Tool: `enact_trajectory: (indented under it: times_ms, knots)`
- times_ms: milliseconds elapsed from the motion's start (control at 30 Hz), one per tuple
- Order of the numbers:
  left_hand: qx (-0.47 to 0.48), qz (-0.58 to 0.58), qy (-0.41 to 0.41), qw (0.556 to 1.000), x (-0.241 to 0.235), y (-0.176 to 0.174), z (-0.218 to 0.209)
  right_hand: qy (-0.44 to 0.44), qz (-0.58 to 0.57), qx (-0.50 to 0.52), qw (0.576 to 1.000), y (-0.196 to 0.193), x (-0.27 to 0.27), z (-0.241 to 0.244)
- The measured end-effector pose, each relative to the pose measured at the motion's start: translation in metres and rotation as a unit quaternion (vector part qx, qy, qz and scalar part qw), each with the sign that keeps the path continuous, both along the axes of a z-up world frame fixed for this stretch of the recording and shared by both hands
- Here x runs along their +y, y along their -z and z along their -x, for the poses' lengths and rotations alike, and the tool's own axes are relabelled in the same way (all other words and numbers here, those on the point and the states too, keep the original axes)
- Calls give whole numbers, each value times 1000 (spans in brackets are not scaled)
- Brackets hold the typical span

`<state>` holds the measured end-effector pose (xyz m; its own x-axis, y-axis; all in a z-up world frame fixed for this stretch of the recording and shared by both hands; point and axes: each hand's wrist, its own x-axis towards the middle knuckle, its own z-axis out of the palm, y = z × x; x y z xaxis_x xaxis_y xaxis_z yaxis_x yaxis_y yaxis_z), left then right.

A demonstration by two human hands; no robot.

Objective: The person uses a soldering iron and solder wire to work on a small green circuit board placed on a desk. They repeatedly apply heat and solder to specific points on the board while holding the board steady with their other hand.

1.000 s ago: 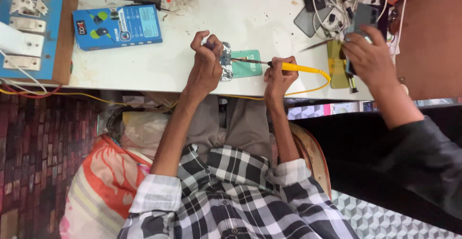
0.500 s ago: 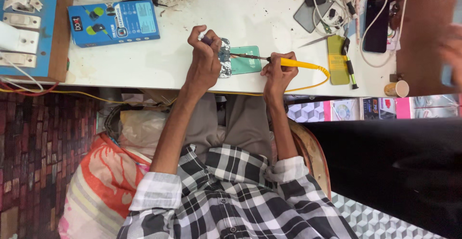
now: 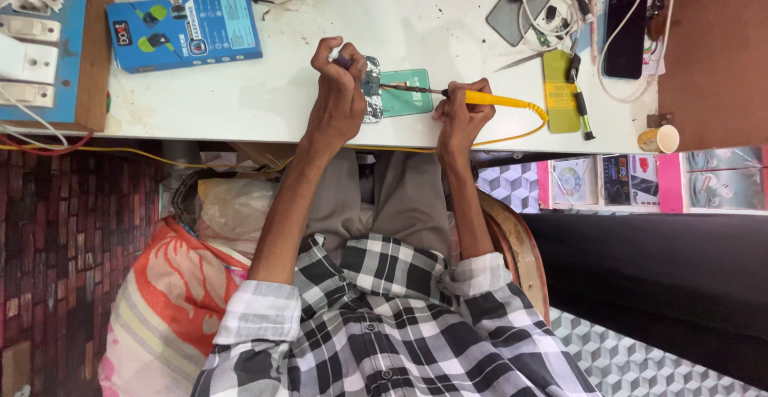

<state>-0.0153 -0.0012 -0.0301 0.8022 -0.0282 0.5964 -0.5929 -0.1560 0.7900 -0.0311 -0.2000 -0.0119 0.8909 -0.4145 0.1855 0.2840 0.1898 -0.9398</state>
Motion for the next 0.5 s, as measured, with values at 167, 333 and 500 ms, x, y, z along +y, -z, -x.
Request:
enact_trajectory:
  times_ms: [167, 333, 500]
  knots:
    - [1, 15, 19, 1000, 1, 0, -3, -13, 21, 5, 1000, -3, 0, -1]
    - [-7, 12, 14, 1000, 5, -3, 0, -17, 19, 12, 1000, -7, 3, -1]
    - [-46, -45, -21, 998, 2, -3, 3, -2, -5, -1, 1000, -10, 6, -2]
